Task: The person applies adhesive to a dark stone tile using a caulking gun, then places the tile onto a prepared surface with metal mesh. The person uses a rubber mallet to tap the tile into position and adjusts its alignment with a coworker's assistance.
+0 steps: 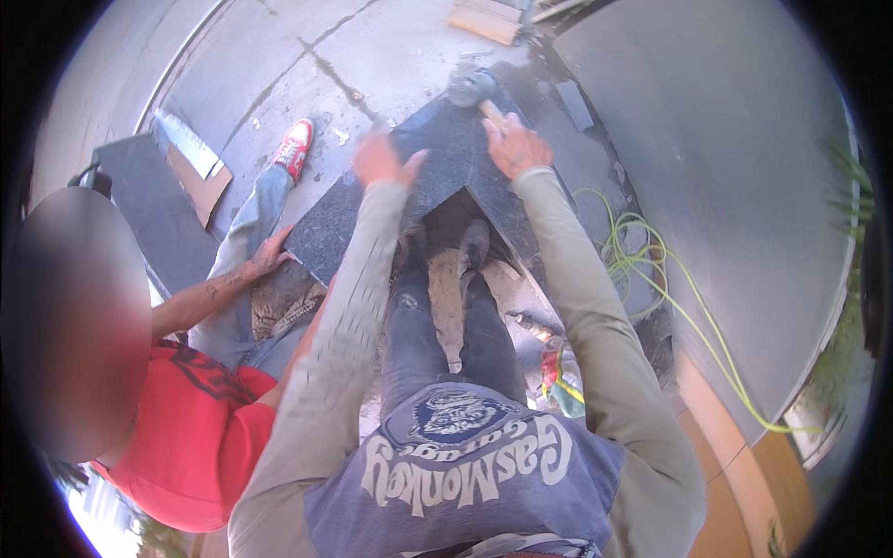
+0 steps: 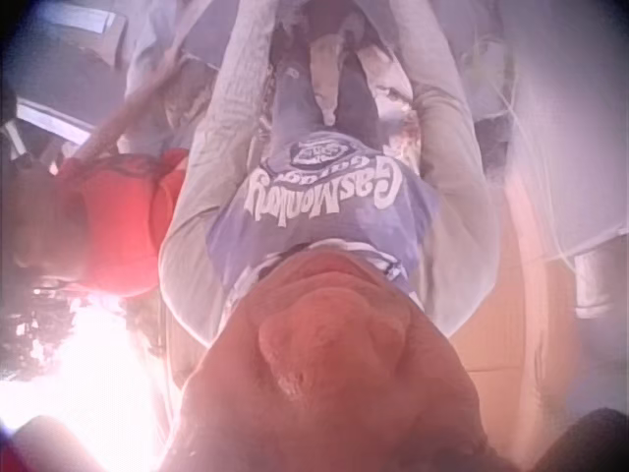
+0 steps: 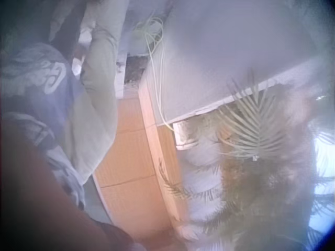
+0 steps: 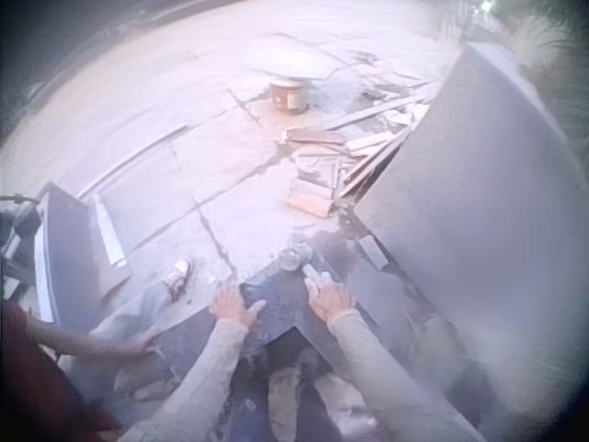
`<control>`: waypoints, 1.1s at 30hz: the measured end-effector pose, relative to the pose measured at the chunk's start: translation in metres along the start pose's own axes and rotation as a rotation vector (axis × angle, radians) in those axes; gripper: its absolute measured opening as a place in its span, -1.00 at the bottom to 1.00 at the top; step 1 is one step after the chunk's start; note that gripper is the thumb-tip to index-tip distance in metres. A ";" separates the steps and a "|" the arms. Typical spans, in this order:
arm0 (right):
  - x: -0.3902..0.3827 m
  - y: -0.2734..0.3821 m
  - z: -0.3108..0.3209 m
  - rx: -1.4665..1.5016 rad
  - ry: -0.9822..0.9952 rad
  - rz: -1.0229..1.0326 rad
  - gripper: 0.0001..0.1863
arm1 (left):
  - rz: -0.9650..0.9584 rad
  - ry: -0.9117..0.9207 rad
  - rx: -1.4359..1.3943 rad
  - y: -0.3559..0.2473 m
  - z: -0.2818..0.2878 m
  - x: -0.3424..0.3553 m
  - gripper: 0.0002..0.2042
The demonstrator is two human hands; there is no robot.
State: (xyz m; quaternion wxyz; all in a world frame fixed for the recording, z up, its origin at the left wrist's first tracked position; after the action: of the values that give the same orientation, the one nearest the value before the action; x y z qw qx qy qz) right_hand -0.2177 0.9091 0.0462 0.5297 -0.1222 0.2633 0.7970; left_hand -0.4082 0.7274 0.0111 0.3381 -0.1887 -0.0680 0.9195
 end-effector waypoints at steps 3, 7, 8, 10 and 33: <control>0.002 -0.003 0.008 -0.031 0.021 -0.017 -0.43 | 0.063 0.204 0.018 -0.049 -0.015 0.032 0.24; -0.001 0.008 0.013 -0.118 0.016 0.041 -0.45 | 0.218 0.495 0.098 -0.078 -0.004 0.045 0.30; -0.002 0.013 0.014 -0.099 0.005 0.069 -0.46 | 0.245 0.536 0.091 -0.082 0.000 0.045 0.29; -0.002 0.021 0.016 -0.047 -0.033 0.134 -0.48 | 0.255 0.627 0.086 -0.093 0.004 0.052 0.25; 0.033 0.006 -0.013 0.173 0.004 0.057 -0.45 | 0.291 0.673 0.099 -0.091 -0.002 0.066 0.25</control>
State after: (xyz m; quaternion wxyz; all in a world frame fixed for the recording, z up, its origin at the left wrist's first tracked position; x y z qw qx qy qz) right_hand -0.2377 0.9258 0.0221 0.5147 -0.0702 0.3357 0.7858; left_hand -0.3995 0.8393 0.0127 0.2162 -0.4716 0.1193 0.8465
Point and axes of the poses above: each hand's wrist, its own x-axis towards the middle knuckle, its own z-axis out of the back of the hand, y = z × x, the point moved 5 cm from there along x, towards the middle knuckle, and after that the axes turned 1 degree about -y, right-handed, at the moved point
